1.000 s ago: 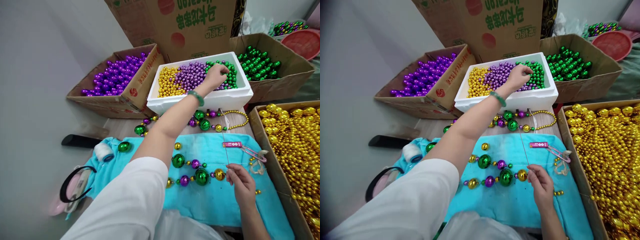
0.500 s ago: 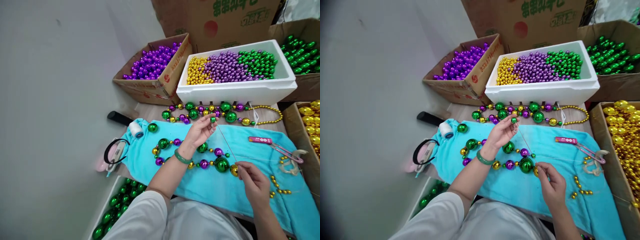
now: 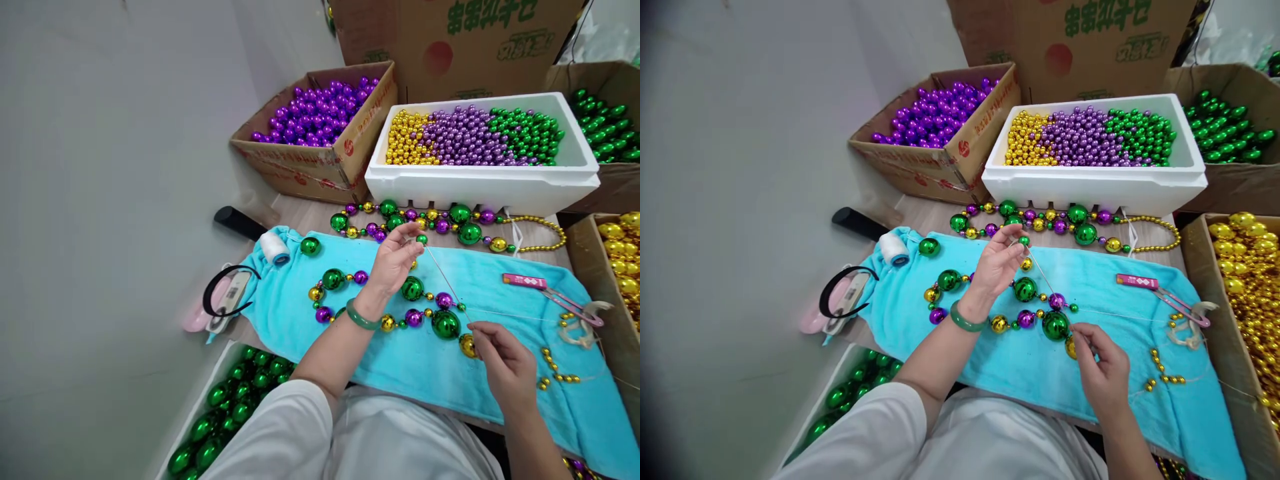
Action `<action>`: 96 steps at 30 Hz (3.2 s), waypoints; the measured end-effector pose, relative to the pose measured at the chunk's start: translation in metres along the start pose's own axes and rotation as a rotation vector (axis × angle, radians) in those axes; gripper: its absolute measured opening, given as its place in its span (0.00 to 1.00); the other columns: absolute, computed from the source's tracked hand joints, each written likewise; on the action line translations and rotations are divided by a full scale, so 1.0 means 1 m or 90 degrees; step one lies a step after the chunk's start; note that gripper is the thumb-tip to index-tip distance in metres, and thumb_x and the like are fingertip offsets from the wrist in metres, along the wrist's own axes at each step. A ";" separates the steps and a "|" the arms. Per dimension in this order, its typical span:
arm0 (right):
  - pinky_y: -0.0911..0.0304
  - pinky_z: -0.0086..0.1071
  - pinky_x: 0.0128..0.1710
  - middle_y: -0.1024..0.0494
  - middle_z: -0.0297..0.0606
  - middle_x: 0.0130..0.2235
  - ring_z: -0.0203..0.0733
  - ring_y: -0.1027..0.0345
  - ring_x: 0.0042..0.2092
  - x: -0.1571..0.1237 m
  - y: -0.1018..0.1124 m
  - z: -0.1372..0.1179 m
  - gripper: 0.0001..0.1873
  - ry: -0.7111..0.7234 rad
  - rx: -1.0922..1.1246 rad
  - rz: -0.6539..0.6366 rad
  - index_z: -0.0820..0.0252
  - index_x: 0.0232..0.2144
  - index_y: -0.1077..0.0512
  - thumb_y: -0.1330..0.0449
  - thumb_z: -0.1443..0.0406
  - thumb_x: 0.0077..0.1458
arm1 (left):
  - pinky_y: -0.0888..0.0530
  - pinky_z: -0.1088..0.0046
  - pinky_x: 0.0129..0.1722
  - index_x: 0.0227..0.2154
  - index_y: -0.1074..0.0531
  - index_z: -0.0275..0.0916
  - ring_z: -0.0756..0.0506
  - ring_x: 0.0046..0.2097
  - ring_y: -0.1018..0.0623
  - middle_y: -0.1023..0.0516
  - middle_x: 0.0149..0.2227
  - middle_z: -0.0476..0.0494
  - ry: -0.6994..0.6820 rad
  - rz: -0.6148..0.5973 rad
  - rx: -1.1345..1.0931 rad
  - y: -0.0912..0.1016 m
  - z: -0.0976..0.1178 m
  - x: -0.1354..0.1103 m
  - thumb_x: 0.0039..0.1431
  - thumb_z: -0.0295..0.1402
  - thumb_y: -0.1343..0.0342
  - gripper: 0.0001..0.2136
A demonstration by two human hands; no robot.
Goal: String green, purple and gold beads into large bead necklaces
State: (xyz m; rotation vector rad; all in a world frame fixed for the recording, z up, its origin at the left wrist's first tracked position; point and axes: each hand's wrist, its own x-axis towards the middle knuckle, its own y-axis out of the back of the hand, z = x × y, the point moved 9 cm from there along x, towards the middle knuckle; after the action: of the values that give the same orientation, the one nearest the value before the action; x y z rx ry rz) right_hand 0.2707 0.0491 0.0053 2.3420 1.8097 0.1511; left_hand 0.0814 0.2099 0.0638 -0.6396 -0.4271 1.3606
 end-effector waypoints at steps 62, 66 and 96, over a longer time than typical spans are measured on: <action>0.35 0.26 0.25 0.27 0.35 0.25 0.37 0.32 0.27 0.010 0.015 0.012 0.10 -0.011 -0.006 -0.041 0.59 0.34 0.24 0.39 0.59 0.55 | 0.29 0.65 0.47 0.43 0.29 0.40 0.44 0.46 0.28 0.27 0.45 0.42 -0.302 -0.131 0.868 -0.034 0.018 -0.004 0.49 0.26 0.37 0.17; 0.35 0.26 0.26 0.25 0.35 0.27 0.36 0.32 0.27 0.010 0.016 0.011 0.09 -0.006 -0.016 -0.037 0.59 0.33 0.23 0.39 0.60 0.55 | 0.29 0.63 0.48 0.44 0.30 0.41 0.43 0.47 0.28 0.29 0.46 0.41 -0.331 -0.131 0.912 -0.036 0.018 -0.007 0.51 0.27 0.38 0.16; 0.38 0.27 0.21 0.27 0.36 0.24 0.37 0.34 0.25 0.023 0.031 0.015 0.12 -0.023 -0.002 -0.018 0.59 0.30 0.22 0.37 0.56 0.50 | 0.34 0.61 0.44 0.47 0.26 0.52 0.43 0.41 0.32 0.24 0.50 0.42 -0.365 -0.326 0.963 -0.051 -0.018 -0.022 0.62 0.31 0.52 0.15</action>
State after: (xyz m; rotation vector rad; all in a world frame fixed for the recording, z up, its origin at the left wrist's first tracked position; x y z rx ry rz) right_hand 0.3088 0.0623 -0.0039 2.2999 1.8244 0.1069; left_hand 0.1274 0.1813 0.0847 1.0552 0.0824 0.9747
